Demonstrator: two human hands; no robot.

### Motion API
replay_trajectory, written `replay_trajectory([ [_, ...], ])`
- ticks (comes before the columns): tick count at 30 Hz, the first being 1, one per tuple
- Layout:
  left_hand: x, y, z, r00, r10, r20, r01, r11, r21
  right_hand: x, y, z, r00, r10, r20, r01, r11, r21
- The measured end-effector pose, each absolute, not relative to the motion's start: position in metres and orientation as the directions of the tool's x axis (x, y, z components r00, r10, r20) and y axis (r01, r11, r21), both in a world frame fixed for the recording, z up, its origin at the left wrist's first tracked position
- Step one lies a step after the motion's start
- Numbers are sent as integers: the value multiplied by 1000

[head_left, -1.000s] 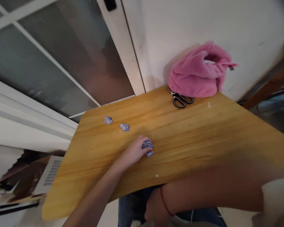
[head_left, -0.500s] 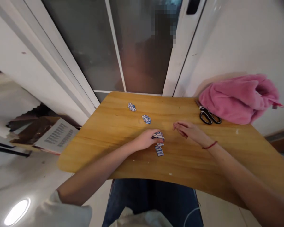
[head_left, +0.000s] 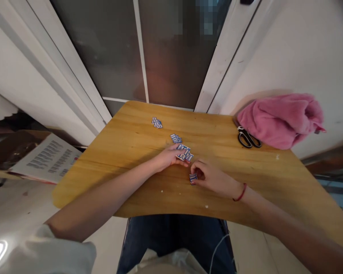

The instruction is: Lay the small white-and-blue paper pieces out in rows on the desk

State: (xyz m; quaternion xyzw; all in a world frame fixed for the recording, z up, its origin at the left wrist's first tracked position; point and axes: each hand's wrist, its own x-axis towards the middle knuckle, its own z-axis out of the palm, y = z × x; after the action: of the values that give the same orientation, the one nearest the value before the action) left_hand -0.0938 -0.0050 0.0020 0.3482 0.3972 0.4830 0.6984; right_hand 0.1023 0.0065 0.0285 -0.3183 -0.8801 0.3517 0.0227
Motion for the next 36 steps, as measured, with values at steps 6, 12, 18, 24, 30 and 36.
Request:
replay_trajectory([
  [6,-87,-9,4,203,942,-268,-488,334,806,98,22,33,-769,612,-186,422,268,-866],
  [12,-79,-14,4,333,900,-281,-490,420,764,80,51,38,-736,677,-5,462,497,-734],
  [18,-80,-14,-1,201,963,-178,-483,256,837,79,55,27,-707,702,85,523,599,-606],
  [24,-76,-13,-2,37,995,-94,-268,100,958,87,46,6,-722,692,-19,330,320,-888],
  [30,-73,-21,0,121,971,205,311,-233,921,101,36,-3,-705,708,-45,361,304,-882],
  [36,-76,-24,-3,284,929,239,680,-371,633,114,48,-6,-701,712,28,428,453,-782],
])
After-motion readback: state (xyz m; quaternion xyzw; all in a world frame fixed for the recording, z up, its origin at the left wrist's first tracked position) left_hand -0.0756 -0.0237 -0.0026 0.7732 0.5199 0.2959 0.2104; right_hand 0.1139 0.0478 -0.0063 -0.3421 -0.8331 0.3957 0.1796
